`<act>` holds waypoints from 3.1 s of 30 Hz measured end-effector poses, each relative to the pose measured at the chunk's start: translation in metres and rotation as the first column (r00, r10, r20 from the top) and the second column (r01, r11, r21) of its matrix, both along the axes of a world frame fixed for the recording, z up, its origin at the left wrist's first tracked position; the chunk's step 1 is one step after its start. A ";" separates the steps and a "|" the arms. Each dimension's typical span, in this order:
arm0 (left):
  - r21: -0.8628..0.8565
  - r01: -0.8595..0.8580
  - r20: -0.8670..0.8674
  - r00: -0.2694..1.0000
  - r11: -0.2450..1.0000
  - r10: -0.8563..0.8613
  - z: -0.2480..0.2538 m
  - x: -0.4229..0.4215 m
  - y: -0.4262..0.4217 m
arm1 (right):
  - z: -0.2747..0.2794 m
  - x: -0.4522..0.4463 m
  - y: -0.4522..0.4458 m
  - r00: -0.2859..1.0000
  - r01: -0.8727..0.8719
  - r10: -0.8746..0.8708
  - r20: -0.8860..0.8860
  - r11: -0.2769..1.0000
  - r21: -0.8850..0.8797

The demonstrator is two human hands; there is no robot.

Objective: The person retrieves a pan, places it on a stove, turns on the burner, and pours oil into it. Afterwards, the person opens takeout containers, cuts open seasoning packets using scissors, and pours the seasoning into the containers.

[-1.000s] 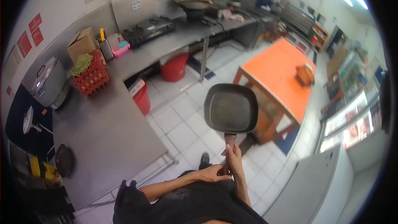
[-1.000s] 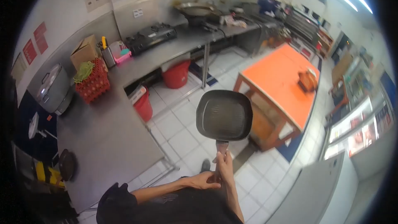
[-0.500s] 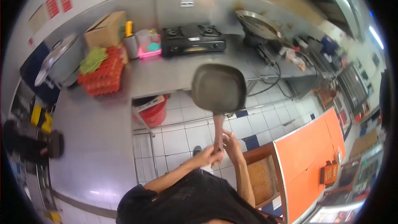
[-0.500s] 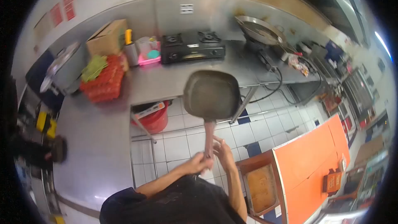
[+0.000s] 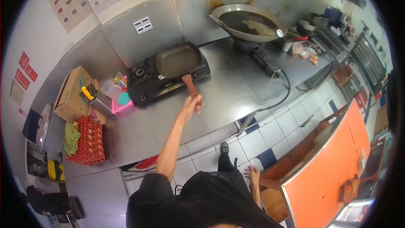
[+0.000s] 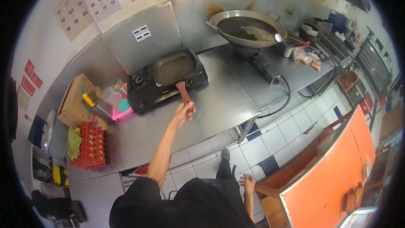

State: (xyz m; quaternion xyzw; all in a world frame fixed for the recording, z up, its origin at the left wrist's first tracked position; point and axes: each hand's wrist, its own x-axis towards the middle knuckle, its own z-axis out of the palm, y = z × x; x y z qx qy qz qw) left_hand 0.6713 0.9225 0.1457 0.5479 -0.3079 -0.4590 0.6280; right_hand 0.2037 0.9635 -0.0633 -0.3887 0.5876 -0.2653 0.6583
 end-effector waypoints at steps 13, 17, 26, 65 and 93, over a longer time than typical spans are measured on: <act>0.164 -0.155 -0.129 0.976 0.974 0.177 -0.022 0.134 -0.151 | 0.075 0.493 -0.241 0.664 -0.628 0.290 0.689 0.717 0.303; 0.230 -0.192 -0.163 0.959 0.954 0.233 -0.042 0.131 -0.159 | 0.077 0.546 -0.258 0.453 -0.456 -0.337 0.826 0.708 0.539; 0.349 -0.210 0.119 0.977 0.913 0.179 -0.005 0.158 -0.100 | -0.045 0.608 -0.290 0.246 -0.706 -0.092 0.965 0.665 0.243; -0.215 -0.972 0.634 -0.214 -0.096 0.743 -0.057 0.461 0.167 | 0.051 0.601 -0.274 0.975 -0.154 0.166 0.151 0.984 -0.086; 0.024 -0.625 0.685 0.579 0.780 0.443 0.110 0.263 -0.059 | 0.088 0.584 -0.256 0.996 0.004 -0.033 -0.084 0.944 -0.329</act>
